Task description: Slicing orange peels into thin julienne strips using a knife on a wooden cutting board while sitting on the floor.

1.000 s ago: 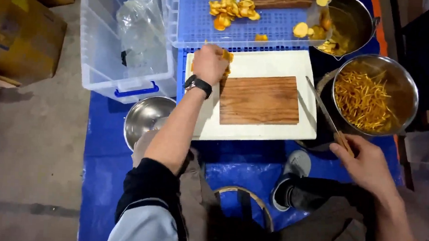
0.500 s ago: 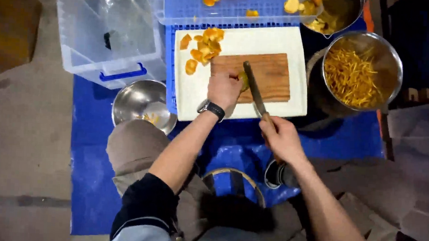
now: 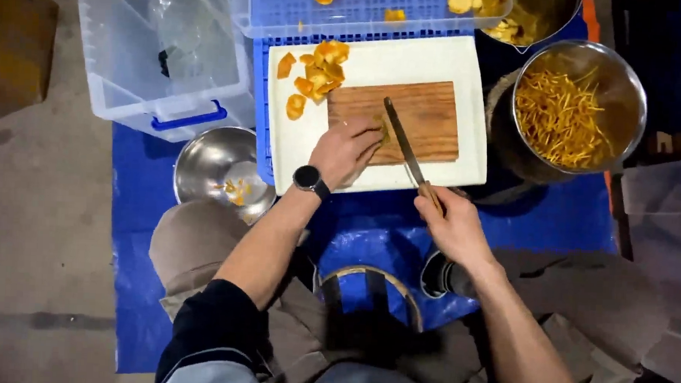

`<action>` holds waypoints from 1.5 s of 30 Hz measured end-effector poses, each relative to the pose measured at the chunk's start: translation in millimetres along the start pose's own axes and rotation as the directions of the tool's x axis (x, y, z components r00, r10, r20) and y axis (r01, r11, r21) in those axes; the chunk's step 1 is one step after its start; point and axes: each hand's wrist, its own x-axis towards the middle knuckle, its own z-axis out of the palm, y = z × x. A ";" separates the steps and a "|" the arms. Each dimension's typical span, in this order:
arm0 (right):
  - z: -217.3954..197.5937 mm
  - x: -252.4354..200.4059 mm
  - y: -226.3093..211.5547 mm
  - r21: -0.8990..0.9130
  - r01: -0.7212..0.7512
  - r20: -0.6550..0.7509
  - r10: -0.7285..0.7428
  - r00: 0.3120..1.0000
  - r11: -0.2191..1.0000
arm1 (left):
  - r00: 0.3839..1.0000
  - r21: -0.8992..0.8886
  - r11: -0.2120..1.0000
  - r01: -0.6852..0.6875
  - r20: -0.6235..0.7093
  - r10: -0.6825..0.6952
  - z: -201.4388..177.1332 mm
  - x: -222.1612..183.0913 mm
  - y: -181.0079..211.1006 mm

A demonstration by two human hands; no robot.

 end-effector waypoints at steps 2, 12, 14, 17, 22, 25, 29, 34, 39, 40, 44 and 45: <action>-0.3 -1.2 -4.9 -0.005 0.012 0.007 -0.012 1.000 1.000 | 0.999 0.020 0.999 -0.041 -0.031 0.042 2.5 -0.6 -3.9; 1.9 3.5 2.3 -0.060 0.005 0.024 -0.003 1.000 0.998 | 0.973 0.085 0.978 -0.193 -0.111 0.202 13.6 1.2 -14.4; 0.2 1.2 -4.6 -0.061 -0.001 0.027 0.002 1.000 0.998 | 0.975 0.072 0.981 -0.181 -0.119 0.189 15.1 -0.2 -15.9; 1.1 -3.3 -17.2 -0.071 -0.007 0.021 0.009 1.000 0.997 | 0.979 0.062 0.986 -0.157 -0.122 0.163 17.2 -1.6 -17.9; 7.7 -20.0 -48.4 -0.108 -0.077 0.031 0.081 0.996 0.991 | 0.989 0.072 0.992 -0.102 -0.096 0.109 16.0 -2.3 -15.3; 14.0 -31.8 -66.5 -0.109 -0.171 0.034 0.176 0.984 0.979 | 0.994 0.036 0.996 -0.077 -0.080 0.080 20.2 -5.8 -18.3; 13.2 -41.6 -77.6 -0.148 -0.212 0.044 0.221 0.974 0.966 | 0.995 0.058 0.996 -0.074 -0.068 0.078 22.5 -8.4 -20.7; 8.7 -43.9 -81.1 -0.187 -0.246 0.058 0.261 0.964 0.951 | 0.995 0.040 0.997 -0.070 -0.071 0.073 19.5 -4.5 -17.7; 7.7 -37.4 -87.7 -0.231 -0.261 0.092 0.288 0.953 0.937 | 0.998 0.036 0.999 -0.033 -0.046 0.034 22.4 -8.2 -16.6; 11.7 -29.3 -87.3 -0.231 -0.261 0.093 0.288 0.953 0.937 | 0.998 0.035 0.999 -0.032 -0.046 0.034 21.1 -8.2 -17.7; 20.0 -18.0 -82.2 -0.157 -0.184 0.050 0.194 0.980 0.970 | 0.999 0.038 0.999 -0.024 -0.048 0.025 23.8 -12.7 -18.0; 19.7 -16.8 -81.8 -0.134 -0.161 0.038 0.168 0.985 0.978 | 0.999 0.038 0.999 -0.008 -0.050 0.010 24.9 -12.2 -19.8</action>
